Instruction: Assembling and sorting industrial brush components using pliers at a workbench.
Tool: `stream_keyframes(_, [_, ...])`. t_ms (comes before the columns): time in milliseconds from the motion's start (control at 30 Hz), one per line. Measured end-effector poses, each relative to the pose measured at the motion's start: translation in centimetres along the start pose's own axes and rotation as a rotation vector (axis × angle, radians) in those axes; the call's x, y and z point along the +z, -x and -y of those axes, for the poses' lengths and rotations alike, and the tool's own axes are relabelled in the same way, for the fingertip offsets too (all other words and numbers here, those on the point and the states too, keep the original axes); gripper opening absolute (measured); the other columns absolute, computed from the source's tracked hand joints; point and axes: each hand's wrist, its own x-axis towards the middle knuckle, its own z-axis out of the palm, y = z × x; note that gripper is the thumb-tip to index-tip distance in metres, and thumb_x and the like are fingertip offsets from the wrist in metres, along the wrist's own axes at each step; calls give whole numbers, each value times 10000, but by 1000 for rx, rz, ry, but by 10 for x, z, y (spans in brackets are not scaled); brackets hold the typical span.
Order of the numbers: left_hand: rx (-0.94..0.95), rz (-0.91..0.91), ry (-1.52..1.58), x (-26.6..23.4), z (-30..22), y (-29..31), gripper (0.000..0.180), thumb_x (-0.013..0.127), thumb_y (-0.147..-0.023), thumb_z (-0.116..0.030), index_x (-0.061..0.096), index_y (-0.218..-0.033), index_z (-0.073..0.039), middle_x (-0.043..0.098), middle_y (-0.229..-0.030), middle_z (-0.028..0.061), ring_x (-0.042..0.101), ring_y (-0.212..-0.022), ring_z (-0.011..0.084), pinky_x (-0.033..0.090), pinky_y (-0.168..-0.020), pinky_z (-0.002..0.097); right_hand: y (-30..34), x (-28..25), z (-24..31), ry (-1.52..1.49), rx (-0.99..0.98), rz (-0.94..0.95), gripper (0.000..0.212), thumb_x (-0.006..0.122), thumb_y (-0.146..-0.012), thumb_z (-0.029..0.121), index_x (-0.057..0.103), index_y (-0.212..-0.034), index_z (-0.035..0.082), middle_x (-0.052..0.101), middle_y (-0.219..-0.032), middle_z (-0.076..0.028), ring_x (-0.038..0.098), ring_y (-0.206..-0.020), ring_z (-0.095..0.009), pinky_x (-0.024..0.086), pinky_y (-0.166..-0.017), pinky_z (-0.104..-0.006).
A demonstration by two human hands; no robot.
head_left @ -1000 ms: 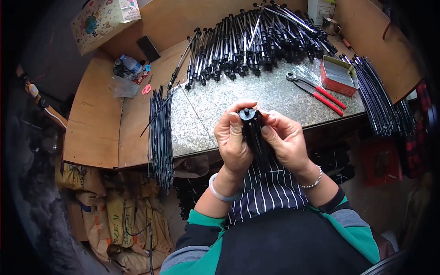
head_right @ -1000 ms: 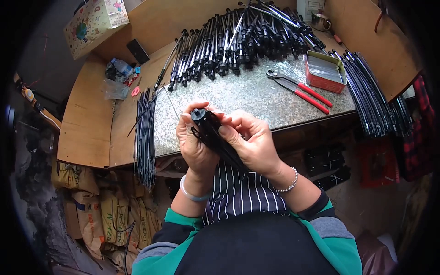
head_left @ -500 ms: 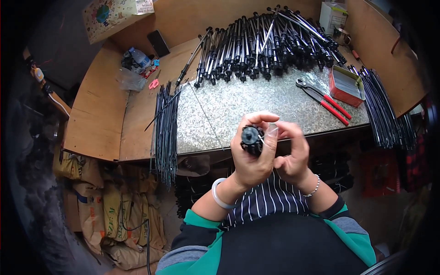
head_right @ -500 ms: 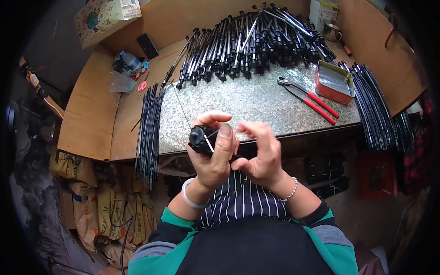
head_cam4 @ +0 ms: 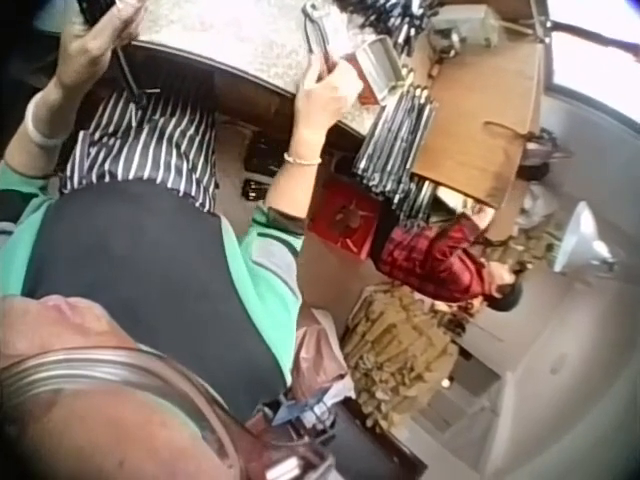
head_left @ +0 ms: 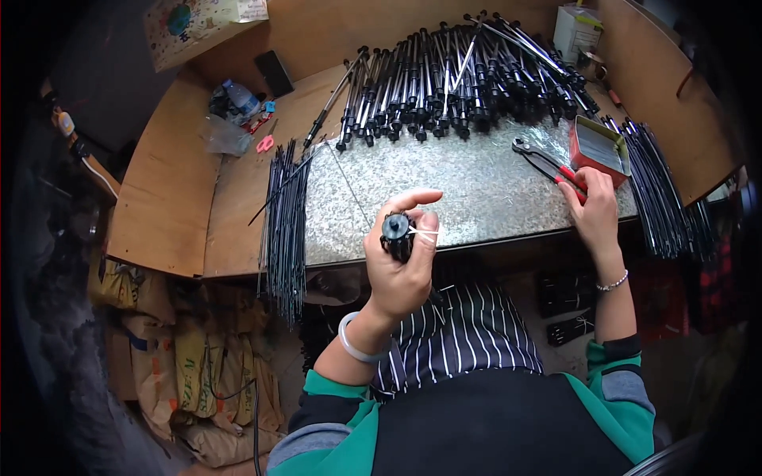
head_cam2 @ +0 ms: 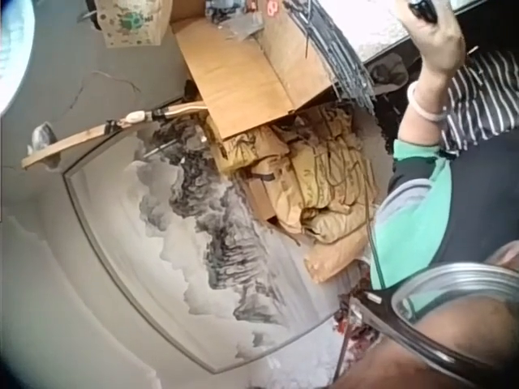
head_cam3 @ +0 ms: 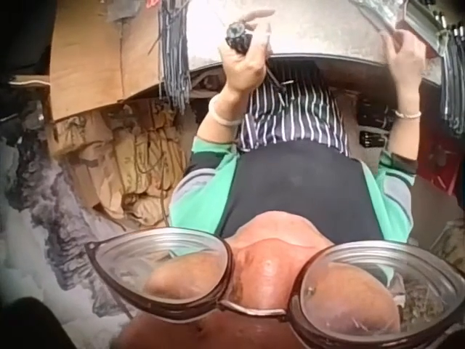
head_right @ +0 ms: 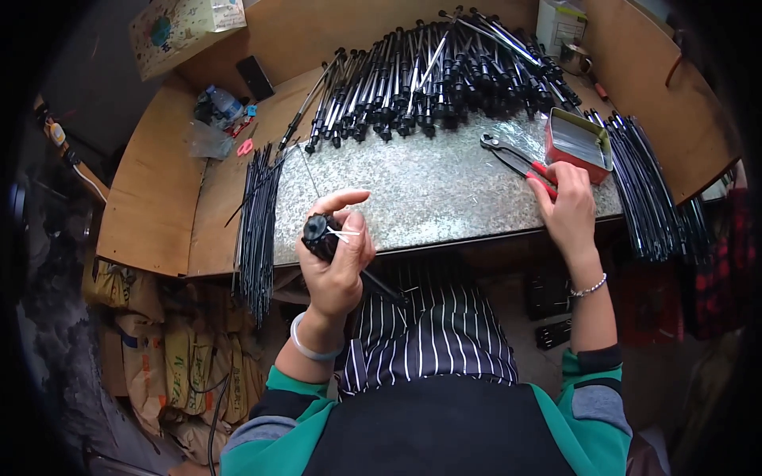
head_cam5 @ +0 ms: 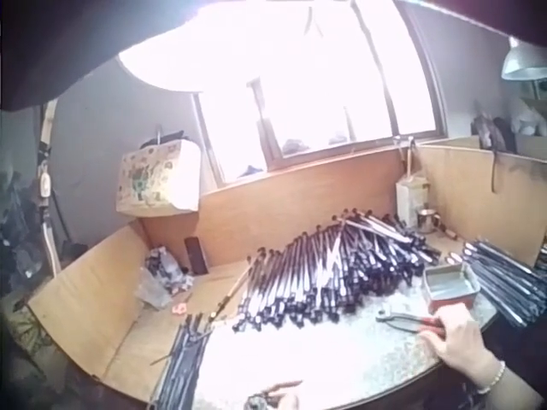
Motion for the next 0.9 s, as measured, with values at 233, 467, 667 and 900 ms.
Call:
stream_keyframes(233, [35, 32, -22, 3, 7, -12, 140, 503, -876, -1, 551, -1006, -24, 498, -732, -5, 400, -570, 53, 333, -516, 186, 3, 7, -29, 93, 20, 165, 209, 671, -777, 199, 585, -892, 47, 521, -912, -75, 507, -745, -238, 448, -678, -332])
stream_keyframes(467, [9, -33, -83, 1, 11, -17, 139, 505, -868, 13, 549, -991, -36, 488, -727, -4, 389, -561, 49, 322, -508, 186, 7, -57, 49, -466, -100, 297, 227, 706, -729, 221, 627, -865, 57, 489, -926, -75, 485, -696, -208, 432, -597, -300])
stream_keyframes(667, [-19, -79, -115, 1, 12, -23, 146, 500, -860, 26, 546, -986, -32, 494, -717, -4, 387, -550, 47, 322, -501, 188, -2, -82, 95, -7, -488, 57, 212, 731, -700, 198, 625, -813, 54, 494, -922, -83, 465, -644, -174, 415, -550, -268])
stream_keyframes(900, [-31, -58, -87, -1, 12, -19, 144, 500, -857, 22, 550, -983, -24, 510, -704, -4, 387, -540, 45, 322, -495, 189, -1, -81, 105, 134, -655, 0, 229, 736, -694, 194, 588, -748, 28, 535, -883, -101, 493, -660, -165, 420, -532, -266])
